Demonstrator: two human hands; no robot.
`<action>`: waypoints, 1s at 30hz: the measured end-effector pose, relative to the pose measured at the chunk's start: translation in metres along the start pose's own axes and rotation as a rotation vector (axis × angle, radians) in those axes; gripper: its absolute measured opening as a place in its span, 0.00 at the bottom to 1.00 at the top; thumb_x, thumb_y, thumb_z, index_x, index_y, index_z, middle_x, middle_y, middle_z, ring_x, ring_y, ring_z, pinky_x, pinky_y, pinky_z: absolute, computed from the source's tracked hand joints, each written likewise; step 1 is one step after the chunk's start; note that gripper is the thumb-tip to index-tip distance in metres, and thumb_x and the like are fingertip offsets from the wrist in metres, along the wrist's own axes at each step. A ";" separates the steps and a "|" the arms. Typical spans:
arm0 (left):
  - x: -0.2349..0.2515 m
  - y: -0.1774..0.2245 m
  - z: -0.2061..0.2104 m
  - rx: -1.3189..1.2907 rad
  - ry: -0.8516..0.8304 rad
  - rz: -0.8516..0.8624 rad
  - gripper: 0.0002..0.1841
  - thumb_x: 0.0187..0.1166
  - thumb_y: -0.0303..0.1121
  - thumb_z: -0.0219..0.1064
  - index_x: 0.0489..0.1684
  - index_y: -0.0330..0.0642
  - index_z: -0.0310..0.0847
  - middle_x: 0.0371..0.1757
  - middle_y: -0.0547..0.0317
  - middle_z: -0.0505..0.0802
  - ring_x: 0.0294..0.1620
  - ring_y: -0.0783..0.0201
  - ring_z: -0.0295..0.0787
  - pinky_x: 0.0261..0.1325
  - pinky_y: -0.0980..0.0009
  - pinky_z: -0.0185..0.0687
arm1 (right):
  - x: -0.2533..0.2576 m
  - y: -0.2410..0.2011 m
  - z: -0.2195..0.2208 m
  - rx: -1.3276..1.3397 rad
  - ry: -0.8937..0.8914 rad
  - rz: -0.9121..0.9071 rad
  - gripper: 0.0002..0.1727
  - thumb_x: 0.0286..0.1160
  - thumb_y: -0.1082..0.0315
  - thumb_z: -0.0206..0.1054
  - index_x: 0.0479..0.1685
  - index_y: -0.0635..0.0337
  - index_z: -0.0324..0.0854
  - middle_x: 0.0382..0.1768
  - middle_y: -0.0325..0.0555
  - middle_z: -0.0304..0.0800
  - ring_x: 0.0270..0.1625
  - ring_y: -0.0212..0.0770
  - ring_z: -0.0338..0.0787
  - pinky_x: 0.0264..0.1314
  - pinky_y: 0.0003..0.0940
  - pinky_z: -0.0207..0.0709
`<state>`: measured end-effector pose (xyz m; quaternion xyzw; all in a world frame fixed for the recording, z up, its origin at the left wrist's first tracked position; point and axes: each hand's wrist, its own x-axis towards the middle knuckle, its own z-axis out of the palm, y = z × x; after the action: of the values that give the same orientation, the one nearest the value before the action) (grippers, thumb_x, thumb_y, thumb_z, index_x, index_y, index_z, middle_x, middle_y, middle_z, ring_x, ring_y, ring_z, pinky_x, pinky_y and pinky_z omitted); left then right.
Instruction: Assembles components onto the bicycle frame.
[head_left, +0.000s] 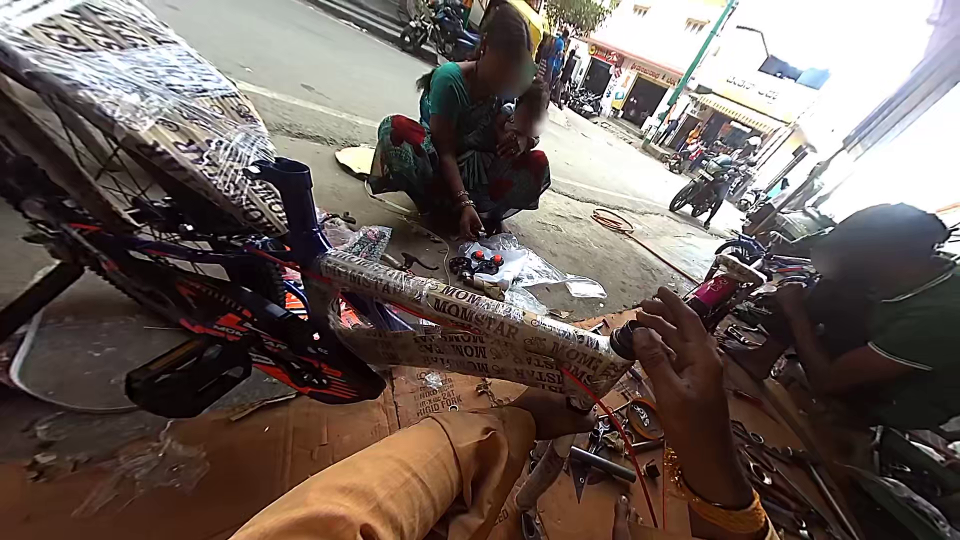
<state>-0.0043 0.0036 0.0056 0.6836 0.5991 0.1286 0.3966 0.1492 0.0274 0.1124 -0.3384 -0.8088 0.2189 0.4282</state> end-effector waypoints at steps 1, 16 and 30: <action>-0.003 0.003 -0.001 0.004 -0.003 0.001 0.33 0.88 0.61 0.50 0.69 0.40 0.81 0.67 0.37 0.87 0.74 0.42 0.81 0.73 0.37 0.69 | 0.000 0.001 0.003 -0.039 0.034 -0.005 0.40 0.73 0.40 0.69 0.85 0.48 0.69 0.64 0.40 0.85 0.65 0.38 0.87 0.63 0.40 0.86; -0.011 0.012 -0.005 -0.011 -0.008 -0.044 0.33 0.90 0.59 0.51 0.66 0.35 0.82 0.67 0.35 0.87 0.73 0.42 0.81 0.75 0.39 0.69 | -0.002 -0.003 0.011 0.039 0.061 -0.093 0.29 0.75 0.63 0.68 0.78 0.58 0.72 0.55 0.42 0.91 0.55 0.36 0.92 0.54 0.36 0.90; -0.009 0.009 -0.007 0.009 -0.053 -0.034 0.35 0.90 0.61 0.48 0.69 0.34 0.80 0.67 0.31 0.86 0.74 0.38 0.80 0.74 0.35 0.68 | -0.005 -0.006 0.013 0.096 0.023 -0.061 0.32 0.78 0.67 0.60 0.85 0.56 0.65 0.65 0.43 0.88 0.63 0.38 0.90 0.60 0.37 0.88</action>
<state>-0.0044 -0.0014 0.0191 0.6782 0.6005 0.1009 0.4113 0.1382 0.0188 0.1066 -0.2951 -0.8025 0.2403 0.4596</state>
